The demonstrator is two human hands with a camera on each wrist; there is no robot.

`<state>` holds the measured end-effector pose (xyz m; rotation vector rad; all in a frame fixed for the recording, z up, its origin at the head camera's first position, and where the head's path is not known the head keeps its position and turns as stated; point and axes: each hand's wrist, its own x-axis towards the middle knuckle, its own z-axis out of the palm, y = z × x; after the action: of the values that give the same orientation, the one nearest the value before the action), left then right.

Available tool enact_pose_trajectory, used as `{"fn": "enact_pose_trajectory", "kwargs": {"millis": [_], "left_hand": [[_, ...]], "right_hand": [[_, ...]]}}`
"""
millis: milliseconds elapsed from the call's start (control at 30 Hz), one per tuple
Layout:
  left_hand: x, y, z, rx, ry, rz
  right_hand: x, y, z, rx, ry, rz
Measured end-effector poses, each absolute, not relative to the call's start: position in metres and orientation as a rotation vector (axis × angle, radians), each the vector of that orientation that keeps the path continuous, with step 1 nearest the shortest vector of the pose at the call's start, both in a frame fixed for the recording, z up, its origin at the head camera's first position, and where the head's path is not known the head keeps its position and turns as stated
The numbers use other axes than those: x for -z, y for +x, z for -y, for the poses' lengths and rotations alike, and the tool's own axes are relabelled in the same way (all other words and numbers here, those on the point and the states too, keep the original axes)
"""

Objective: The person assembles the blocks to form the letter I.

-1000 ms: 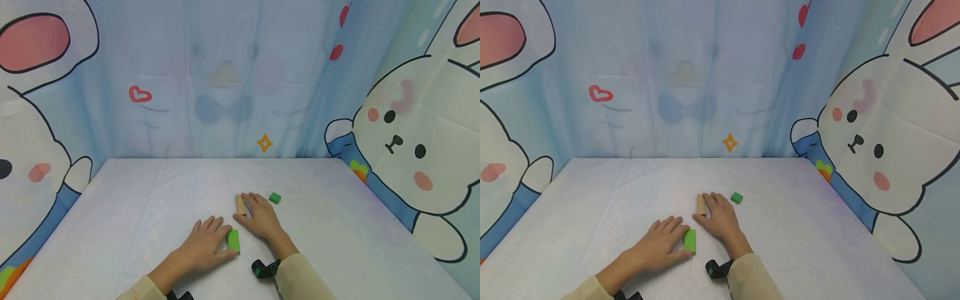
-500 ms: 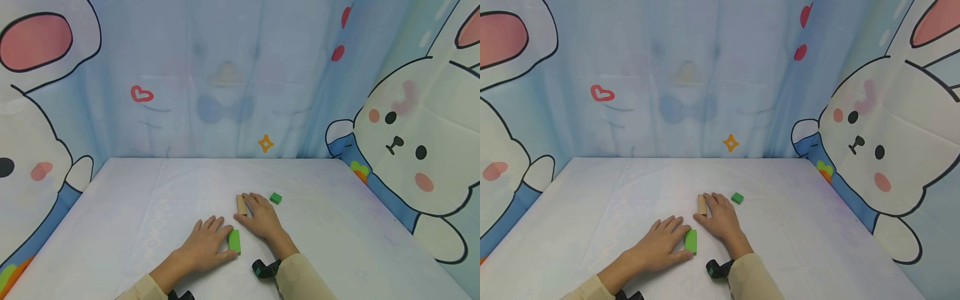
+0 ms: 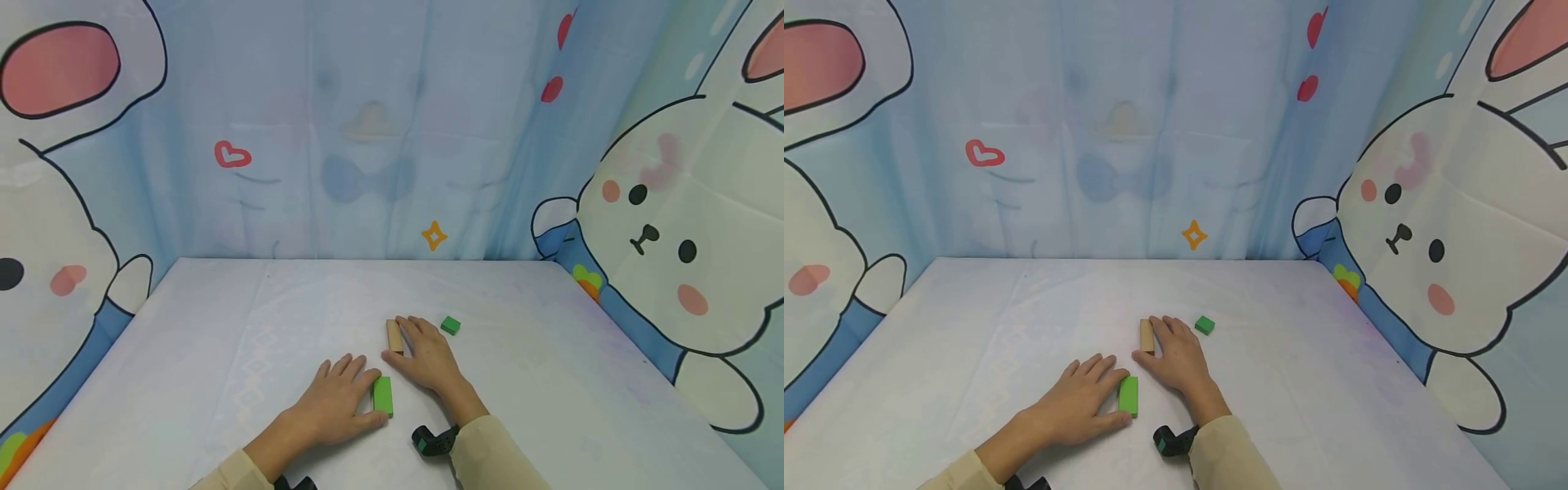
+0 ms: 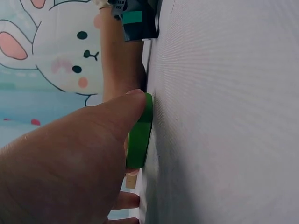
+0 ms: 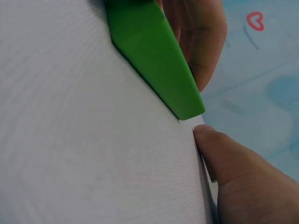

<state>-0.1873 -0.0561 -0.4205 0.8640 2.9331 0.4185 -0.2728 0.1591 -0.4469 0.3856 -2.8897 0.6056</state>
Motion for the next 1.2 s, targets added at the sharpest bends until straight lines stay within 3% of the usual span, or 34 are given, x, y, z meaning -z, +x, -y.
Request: {"fn": "enact_pose_trajectory", "kwargs": {"millis": [1200], "left_hand": [[0.427, -0.184, 0.069, -0.508, 0.984, -2.974]], "right_hand": [[0.437, -0.28, -0.165, -0.639, 0.398, 2.936]]}}
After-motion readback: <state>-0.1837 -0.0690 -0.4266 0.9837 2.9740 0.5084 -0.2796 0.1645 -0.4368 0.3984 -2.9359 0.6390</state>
